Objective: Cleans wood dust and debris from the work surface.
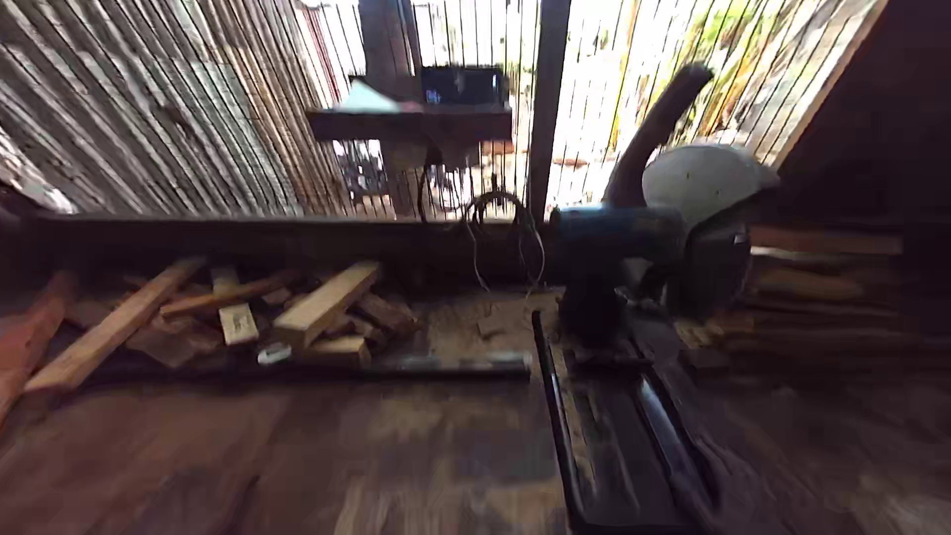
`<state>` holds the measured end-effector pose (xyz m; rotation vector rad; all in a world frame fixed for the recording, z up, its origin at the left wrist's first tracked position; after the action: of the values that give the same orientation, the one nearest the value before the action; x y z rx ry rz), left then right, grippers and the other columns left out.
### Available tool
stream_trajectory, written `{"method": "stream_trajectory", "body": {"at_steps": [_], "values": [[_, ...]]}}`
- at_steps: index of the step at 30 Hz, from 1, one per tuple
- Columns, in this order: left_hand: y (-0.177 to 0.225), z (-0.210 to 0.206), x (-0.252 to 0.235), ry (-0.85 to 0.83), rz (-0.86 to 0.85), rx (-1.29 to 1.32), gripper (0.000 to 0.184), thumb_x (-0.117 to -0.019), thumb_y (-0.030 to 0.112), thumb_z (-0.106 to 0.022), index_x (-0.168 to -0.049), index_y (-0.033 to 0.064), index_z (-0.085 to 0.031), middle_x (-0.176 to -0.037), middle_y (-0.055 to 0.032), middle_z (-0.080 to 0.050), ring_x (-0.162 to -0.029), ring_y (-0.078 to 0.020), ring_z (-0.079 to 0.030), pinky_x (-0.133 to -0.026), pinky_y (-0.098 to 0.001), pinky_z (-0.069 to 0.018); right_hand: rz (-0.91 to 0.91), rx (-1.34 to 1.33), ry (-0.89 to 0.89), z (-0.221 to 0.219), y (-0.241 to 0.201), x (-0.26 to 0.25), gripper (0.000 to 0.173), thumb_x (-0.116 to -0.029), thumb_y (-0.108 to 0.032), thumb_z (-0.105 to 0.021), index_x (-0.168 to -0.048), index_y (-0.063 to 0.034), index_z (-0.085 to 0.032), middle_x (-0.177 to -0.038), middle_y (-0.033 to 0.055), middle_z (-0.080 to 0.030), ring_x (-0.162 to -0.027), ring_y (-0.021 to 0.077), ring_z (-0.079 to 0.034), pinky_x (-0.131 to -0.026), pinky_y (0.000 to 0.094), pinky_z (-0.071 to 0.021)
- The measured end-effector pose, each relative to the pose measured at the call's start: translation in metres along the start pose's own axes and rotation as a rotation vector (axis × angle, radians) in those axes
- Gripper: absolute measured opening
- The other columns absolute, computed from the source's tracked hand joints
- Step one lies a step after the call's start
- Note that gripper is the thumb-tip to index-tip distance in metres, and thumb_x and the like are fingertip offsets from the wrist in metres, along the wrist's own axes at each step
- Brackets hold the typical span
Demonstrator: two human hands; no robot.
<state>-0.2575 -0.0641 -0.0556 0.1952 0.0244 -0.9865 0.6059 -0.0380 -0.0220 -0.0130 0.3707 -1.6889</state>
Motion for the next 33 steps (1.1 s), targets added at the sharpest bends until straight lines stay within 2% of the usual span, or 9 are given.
{"method": "stream_trajectory", "body": {"at_steps": [8, 11, 13, 16, 20, 25, 29, 31, 33], "values": [[0.398, 0.023, 0.197, -0.529, -0.319, 0.327, 0.088, -0.0924, 0.073, -0.052, -0.149, 0.0057, -0.050, -0.151, -0.0196, -0.051, -0.143, -0.0352, -0.046, -0.117, -0.0586, -0.0365, -0.030, -0.031, -0.044, 0.007, -0.011, -0.001, 0.089, -0.0870, -0.080, -0.045, -0.146, -0.0143, -0.056, -0.154, 0.0113, -0.050, -0.143, 0.0359, -0.045, -0.119, 0.0599, -0.0316], [0.488, -0.013, 0.266, -0.810, -0.386, 0.778, 0.080, -0.1007, 0.065, -0.044, -0.155, 0.0064, -0.041, -0.155, -0.0204, -0.046, -0.145, -0.0334, -0.044, -0.118, -0.0566, -0.0371, -0.031, -0.037, -0.065, 0.002, -0.007, 0.003, 0.090, -0.0887, -0.081, -0.041, -0.149, -0.0153, -0.053, -0.157, 0.0104, -0.047, -0.146, 0.0356, -0.042, -0.120, 0.0601, -0.0300], [0.486, -0.014, 0.259, -0.764, -0.365, 1.067, 0.065, -0.1083, 0.051, -0.034, -0.159, 0.0092, -0.034, -0.158, -0.0180, -0.042, -0.144, -0.0306, -0.043, -0.117, -0.0537, -0.0376, -0.045, -0.057, -0.070, 0.003, -0.004, 0.000, 0.087, -0.0902, -0.080, -0.041, -0.149, -0.0168, -0.053, -0.157, 0.0093, -0.047, -0.146, 0.0346, -0.041, -0.120, 0.0599, -0.0296], [0.380, 0.021, 0.191, -0.443, -0.359, 0.798, 0.055, -0.1107, 0.041, -0.035, -0.155, 0.0100, -0.041, -0.154, -0.0170, -0.049, -0.139, -0.0324, -0.050, -0.113, -0.0567, -0.0425, -0.058, -0.056, -0.053, 0.003, -0.004, -0.001, 0.086, -0.0901, -0.080, -0.039, -0.146, -0.0178, -0.056, -0.155, 0.0082, -0.049, -0.144, 0.0331, -0.043, -0.119, 0.0582, -0.0320], [0.221, 0.023, 0.133, -0.212, -0.298, 0.144, 0.088, -0.0999, 0.071, -0.026, -0.159, 0.0062, -0.036, -0.163, -0.0212, -0.036, -0.152, -0.0385, -0.032, -0.124, -0.0604, -0.0229, -0.074, -0.056, -0.003, 0.006, -0.007, -0.004, 0.085, -0.0890, -0.082, -0.038, -0.143, -0.0196, -0.060, -0.154, 0.0040, -0.051, -0.142, 0.0308, -0.046, -0.118, 0.0556, -0.0331], [0.336, 0.020, 0.208, -0.357, -0.309, 0.143, 0.090, -0.0965, 0.074, -0.039, -0.158, 0.0085, -0.038, -0.164, -0.0196, -0.035, -0.153, -0.0391, -0.028, -0.122, -0.0636, -0.0229, -0.041, -0.112, 0.002, 0.004, -0.007, -0.004, 0.079, -0.0914, -0.079, -0.038, -0.138, -0.0222, -0.064, -0.151, 0.0071, -0.053, -0.142, 0.0321, -0.046, -0.117, 0.0575, -0.0341], [0.476, -0.004, 0.295, -0.575, -0.422, 0.774, 0.084, -0.1014, 0.068, -0.035, -0.163, 0.0119, -0.025, -0.168, -0.0130, -0.028, -0.155, -0.0281, -0.026, -0.125, -0.0550, -0.0257, 0.006, -0.184, 0.036, 0.005, -0.006, -0.002, 0.069, -0.0941, -0.075, -0.040, -0.127, -0.0228, -0.072, -0.148, 0.0066, -0.056, -0.138, 0.0310, -0.049, -0.115, 0.0577, -0.0370], [0.488, -0.005, 0.302, -0.659, -0.351, 1.219, 0.089, -0.0985, 0.076, -0.013, -0.165, 0.0168, -0.020, -0.170, -0.0067, -0.025, -0.154, -0.0209, -0.028, -0.125, -0.0506, -0.0256, 0.032, -0.222, 0.055, 0.007, -0.006, 0.000, 0.066, -0.0954, -0.072, -0.041, -0.123, -0.0203, -0.073, -0.145, 0.0090, -0.058, -0.137, 0.0318, -0.051, -0.114, 0.0587, -0.0382], [0.435, 0.009, 0.271, -0.465, -0.233, 1.105, 0.080, -0.1051, 0.063, -0.012, -0.156, 0.0067, -0.039, -0.158, -0.0155, -0.045, -0.146, -0.0276, -0.043, -0.119, -0.0534, -0.0353, 0.020, -0.237, 0.045, 0.008, -0.004, 0.001, 0.067, -0.0953, -0.072, -0.040, -0.123, -0.0208, -0.073, -0.145, 0.0085, -0.058, -0.138, 0.0316, -0.049, -0.115, 0.0586, -0.0370]]}}
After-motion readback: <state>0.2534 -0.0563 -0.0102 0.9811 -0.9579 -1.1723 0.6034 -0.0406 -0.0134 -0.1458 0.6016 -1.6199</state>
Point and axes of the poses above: each hand's wrist, its own x-axis away from the middle knuckle, its own z-axis out of the back of the hand, y = z × x, the point moved 9 cm from there along -x, towards the middle knuckle
